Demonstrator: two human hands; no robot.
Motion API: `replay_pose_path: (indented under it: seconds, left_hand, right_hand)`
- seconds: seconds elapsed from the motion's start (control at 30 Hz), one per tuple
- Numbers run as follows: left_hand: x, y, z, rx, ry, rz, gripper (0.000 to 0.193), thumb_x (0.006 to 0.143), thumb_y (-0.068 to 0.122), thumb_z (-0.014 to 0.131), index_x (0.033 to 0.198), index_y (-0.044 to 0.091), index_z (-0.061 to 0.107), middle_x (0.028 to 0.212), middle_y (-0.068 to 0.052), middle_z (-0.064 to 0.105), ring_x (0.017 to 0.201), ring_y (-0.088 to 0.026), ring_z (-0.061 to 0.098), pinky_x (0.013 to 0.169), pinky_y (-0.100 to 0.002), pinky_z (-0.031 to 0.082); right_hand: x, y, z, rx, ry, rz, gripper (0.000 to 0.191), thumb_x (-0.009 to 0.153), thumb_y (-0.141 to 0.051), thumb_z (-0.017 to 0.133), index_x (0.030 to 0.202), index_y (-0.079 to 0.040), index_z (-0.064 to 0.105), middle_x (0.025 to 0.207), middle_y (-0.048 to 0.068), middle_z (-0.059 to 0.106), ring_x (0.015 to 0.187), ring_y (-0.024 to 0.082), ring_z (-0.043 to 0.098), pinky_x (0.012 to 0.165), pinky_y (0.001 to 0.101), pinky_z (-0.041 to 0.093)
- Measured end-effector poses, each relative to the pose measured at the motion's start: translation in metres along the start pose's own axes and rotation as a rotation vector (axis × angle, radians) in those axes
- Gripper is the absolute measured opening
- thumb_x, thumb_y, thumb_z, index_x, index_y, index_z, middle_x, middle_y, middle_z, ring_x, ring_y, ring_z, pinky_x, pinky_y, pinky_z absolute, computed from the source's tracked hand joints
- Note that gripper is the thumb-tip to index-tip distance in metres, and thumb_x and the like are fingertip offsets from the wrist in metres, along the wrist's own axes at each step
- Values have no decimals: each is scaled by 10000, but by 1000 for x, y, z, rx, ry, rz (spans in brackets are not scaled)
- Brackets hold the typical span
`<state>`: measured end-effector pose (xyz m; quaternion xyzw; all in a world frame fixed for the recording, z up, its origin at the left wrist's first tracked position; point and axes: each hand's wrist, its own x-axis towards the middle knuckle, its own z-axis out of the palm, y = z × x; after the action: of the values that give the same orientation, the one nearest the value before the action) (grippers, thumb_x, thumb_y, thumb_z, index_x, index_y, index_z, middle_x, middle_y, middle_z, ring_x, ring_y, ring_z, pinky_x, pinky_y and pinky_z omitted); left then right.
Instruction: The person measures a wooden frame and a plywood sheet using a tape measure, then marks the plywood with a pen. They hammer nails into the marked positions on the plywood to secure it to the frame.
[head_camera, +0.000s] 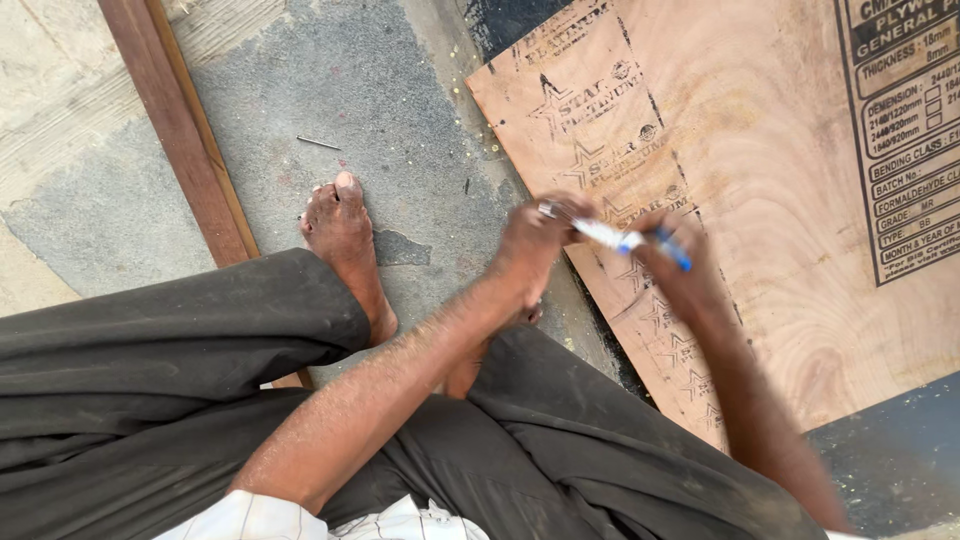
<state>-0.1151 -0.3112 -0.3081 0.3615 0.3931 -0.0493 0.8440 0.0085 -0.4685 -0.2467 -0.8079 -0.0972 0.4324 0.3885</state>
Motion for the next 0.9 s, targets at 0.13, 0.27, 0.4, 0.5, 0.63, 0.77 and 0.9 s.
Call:
replay_pose_path:
  seconds: [0.13,0.27,0.4,0.5,0.63,0.77,0.9]
  left_hand:
    - [27,2,-30,-510,341,-11,339,909,116,758,1168,-69,642,878,-108,698,672,-164,658,587,-263,590]
    - [43,-8,-41,-431,475,136,269,939,59,688,1166,-67,619,874,-83,693,691,-135,680,606,-251,600]
    - [51,-16,-32,-300,561,157,227,953,64,698,1107,-92,639,838,-75,674,671,-123,664,593,-246,595]
    - [49,-17,-27,-249,578,108,220,968,99,700,1080,-85,659,841,-72,682,674,-116,670,603,-237,597]
    - [44,-11,-30,-214,555,75,208,971,130,696,1067,-53,668,855,-63,685,695,-98,677,619,-235,608]
    - [45,-7,-33,-224,581,62,177,929,130,693,1040,-5,665,860,-45,691,670,-95,667,604,-242,578]
    - [50,-9,-34,-266,578,70,146,925,115,707,962,-23,675,840,-56,667,656,-99,644,625,-246,560]
  right_hand:
    - [91,-23,-50,-764,-61,-306,170,1016,-225,690,973,-87,779,852,114,723,689,196,660,586,330,548]
    - [156,-37,-63,-922,-62,-731,209,1070,-279,795,1014,-78,793,990,129,751,962,246,697,890,410,590]
    - [176,-41,-62,-987,-32,-835,193,1016,-270,831,1026,-82,785,1008,98,718,1102,265,649,997,447,557]
    - [173,-39,-58,-1044,10,-863,141,1020,-257,830,1034,-121,794,991,54,698,1106,248,637,999,438,550]
    - [168,-34,-54,-1086,50,-836,116,999,-251,816,1047,-145,810,965,30,674,1095,228,624,969,429,546]
    - [164,-31,-55,-1107,75,-820,140,1020,-286,840,1039,-150,813,956,18,651,1110,222,605,954,425,540]
    - [162,-30,-56,-1112,72,-818,157,1003,-308,852,1028,-157,815,954,18,629,1116,223,597,968,431,532]
